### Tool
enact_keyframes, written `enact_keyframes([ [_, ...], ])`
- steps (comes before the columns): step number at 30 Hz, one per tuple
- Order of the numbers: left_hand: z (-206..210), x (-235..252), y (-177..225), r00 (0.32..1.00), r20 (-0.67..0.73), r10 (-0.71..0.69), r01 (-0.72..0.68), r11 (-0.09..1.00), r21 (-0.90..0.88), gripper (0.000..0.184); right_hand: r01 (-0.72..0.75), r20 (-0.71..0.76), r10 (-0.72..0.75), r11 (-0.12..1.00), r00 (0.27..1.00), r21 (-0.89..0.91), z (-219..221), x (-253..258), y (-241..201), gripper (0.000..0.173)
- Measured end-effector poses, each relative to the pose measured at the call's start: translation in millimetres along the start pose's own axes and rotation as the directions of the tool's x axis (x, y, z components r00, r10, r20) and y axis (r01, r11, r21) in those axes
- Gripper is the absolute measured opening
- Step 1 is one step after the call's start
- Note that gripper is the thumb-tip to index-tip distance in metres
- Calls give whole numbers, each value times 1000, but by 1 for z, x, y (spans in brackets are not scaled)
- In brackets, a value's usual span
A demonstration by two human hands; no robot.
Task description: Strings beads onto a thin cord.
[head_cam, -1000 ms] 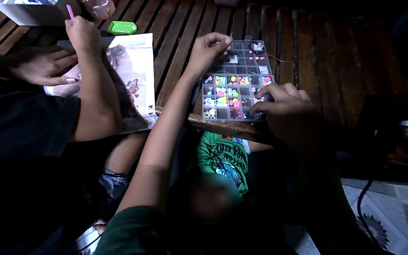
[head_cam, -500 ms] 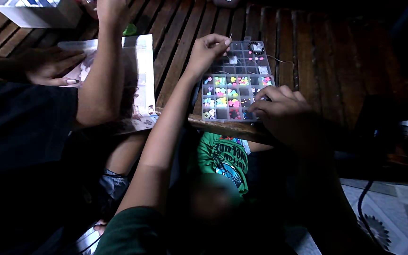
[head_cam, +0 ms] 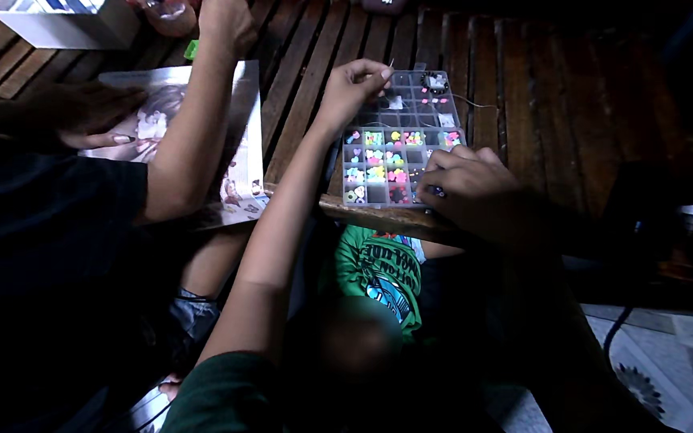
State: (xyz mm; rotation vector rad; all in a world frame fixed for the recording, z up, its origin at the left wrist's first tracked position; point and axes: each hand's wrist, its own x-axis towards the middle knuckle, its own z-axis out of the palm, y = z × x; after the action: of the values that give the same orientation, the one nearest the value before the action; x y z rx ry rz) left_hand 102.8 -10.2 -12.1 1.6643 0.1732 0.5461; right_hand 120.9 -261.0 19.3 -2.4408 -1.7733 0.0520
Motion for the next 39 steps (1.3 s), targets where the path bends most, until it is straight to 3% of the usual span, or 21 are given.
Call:
enact_keyframes([
  [4, 0, -1, 2, 1000, 3, -12, 12, 1000, -21, 12, 0, 10, -2, 991, 1000, 134, -4, 0, 13, 10],
  [7, 0, -1, 1, 1000, 1, -14, 14, 1000, -24, 11, 88, -134, -44, 935, 990, 343, -9, 2, 29, 8],
  [9, 1, 0, 0, 1000, 3, -11, 11, 1000, -19, 11, 122, -176, -35, 850, 984, 513, -11, 7, 37, 7],
  [11, 1, 0, 1, 1000, -1, -10, 10, 1000, -22, 11, 175, -183, -63, 694, 981, 698, -14, 15, 44, 7],
  [13, 0, -1, 3, 1000, -2, -15, 15, 999, -29, 11, 218, -225, -65, 609, 972, 763, -24, 27, 48, 12],
  [16, 1, -2, 3, 1000, 17, -10, 11, 999, -44, 10, 231, -360, 81, 632, 929, 740, -38, 60, 59, 14],
  [19, 1, -2, 2, 999, 40, -6, 9, 999, -54, 10, 216, -425, 256, 577, 868, 788, -37, 105, 76, 13],
  [24, -1, -4, 5, 998, 65, -25, 26, 1000, -14, 11, 93, -292, 421, 432, 859, 897, 7, 134, 84, 18],
  [29, 0, -6, 6, 997, 74, -26, 27, 1000, -13, 10, 69, -215, 420, 336, 882, 939, 14, 124, 73, 10],
  [35, 0, -7, 5, 993, 120, 19, -13, 999, -50, 9, 140, -120, 388, -24, 914, 990, 16, 125, 58, 9],
  [39, 1, -7, 4, 990, 138, 35, -24, 996, -84, 9, 123, -69, 370, -124, 926, 985, 14, 124, 54, 13],
])
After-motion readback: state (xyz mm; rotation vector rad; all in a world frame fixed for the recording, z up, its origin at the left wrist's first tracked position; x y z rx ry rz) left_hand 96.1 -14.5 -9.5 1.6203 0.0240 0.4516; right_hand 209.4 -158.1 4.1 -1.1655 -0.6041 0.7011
